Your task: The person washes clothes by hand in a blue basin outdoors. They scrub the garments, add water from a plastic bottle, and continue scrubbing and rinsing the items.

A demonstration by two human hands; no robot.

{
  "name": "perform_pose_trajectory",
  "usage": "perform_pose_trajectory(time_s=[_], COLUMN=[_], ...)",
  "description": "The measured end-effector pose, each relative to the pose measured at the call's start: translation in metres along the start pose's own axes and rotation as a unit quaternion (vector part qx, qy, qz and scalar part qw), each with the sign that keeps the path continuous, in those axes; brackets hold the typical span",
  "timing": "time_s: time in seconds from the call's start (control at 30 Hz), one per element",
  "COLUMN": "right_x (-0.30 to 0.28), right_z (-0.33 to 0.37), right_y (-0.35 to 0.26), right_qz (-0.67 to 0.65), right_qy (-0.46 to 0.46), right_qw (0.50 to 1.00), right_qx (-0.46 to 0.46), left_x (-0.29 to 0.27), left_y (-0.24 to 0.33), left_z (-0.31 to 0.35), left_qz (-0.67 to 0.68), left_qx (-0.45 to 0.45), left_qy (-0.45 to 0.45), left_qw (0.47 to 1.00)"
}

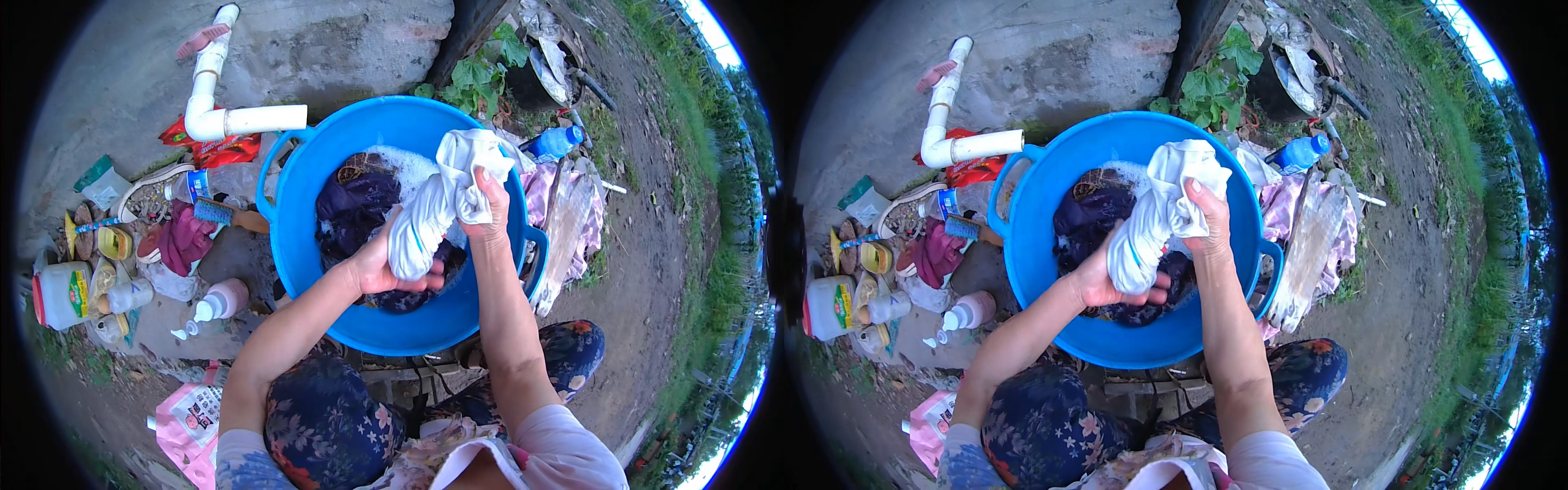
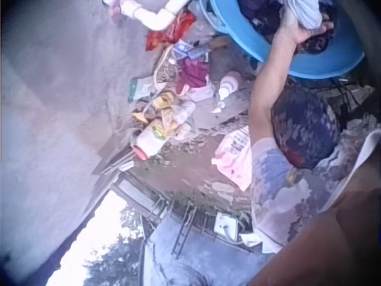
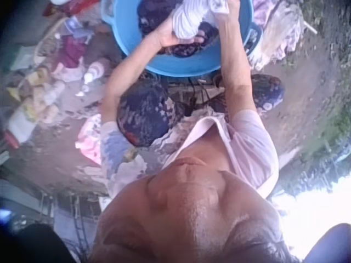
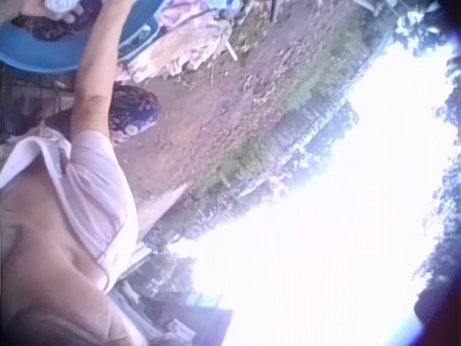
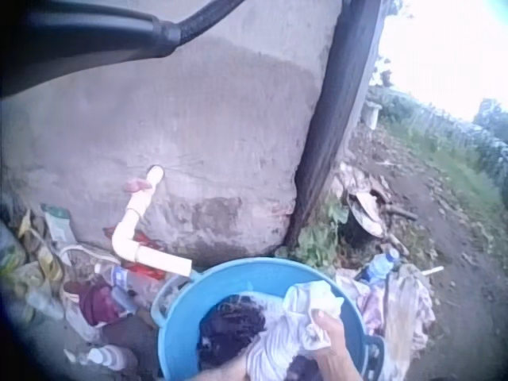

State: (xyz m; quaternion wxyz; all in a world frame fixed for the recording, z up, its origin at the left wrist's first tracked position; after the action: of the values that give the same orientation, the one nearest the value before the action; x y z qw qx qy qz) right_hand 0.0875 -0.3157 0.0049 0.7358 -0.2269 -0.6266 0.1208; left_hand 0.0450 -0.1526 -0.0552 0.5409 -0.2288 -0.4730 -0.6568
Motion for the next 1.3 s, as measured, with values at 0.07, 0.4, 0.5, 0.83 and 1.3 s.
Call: perform_pose_trajectory(time_s=[0.07, 0.4, 0.5, 0.83, 1.3], right_x=[0.005, -0.036, -0.035, -0.039, 0.029], right_z=[0.003, 0.028, 0.053, 0.037, 0.057], right_y=[0.0, 0.064, 0.065, 0.03, -0.006], right_qz=[0.027, 0.22, 0.074, 0.054, 0.25], right_qy=[0.006, 0.223, 0.196, 0.175, -0.045], right_qw=[1.0, 0.926, 0.941, 0.983, 0.96], right_qx=[-0.005, 0.213, 0.267, 0.006, -0.119], left_x=[0.004, 0.058, 0.061, 0.035, 0.032], left_y=[0.015, 0.06, 0.057, 0.029, 0.032], left_z=[-0.006, 0.023, 0.025, 0.009, 0.017], left_qz=[0.11, -0.622, -0.637, -0.472, 0.141], left_qx=[0.107, 0.554, 0.596, 0.455, 0.197], left_qy=[0.065, 0.307, 0.269, 0.226, 0.027], left_qw=[0.986, 0.46, 0.409, 0.72, 0.97])
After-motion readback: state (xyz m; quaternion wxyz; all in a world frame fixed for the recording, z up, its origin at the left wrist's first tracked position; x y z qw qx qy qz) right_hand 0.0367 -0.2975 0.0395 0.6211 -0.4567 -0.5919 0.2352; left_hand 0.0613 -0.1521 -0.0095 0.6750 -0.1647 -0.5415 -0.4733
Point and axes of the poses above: each hand's wrist, its own z-axis away from the middle knuckle, its own x-axis out of the palm, y = z × x, the point moved 3 cm from there along -z, towards the middle knuckle, and after that the axes turned 14 degrees about -z, right-handed, at the moved point
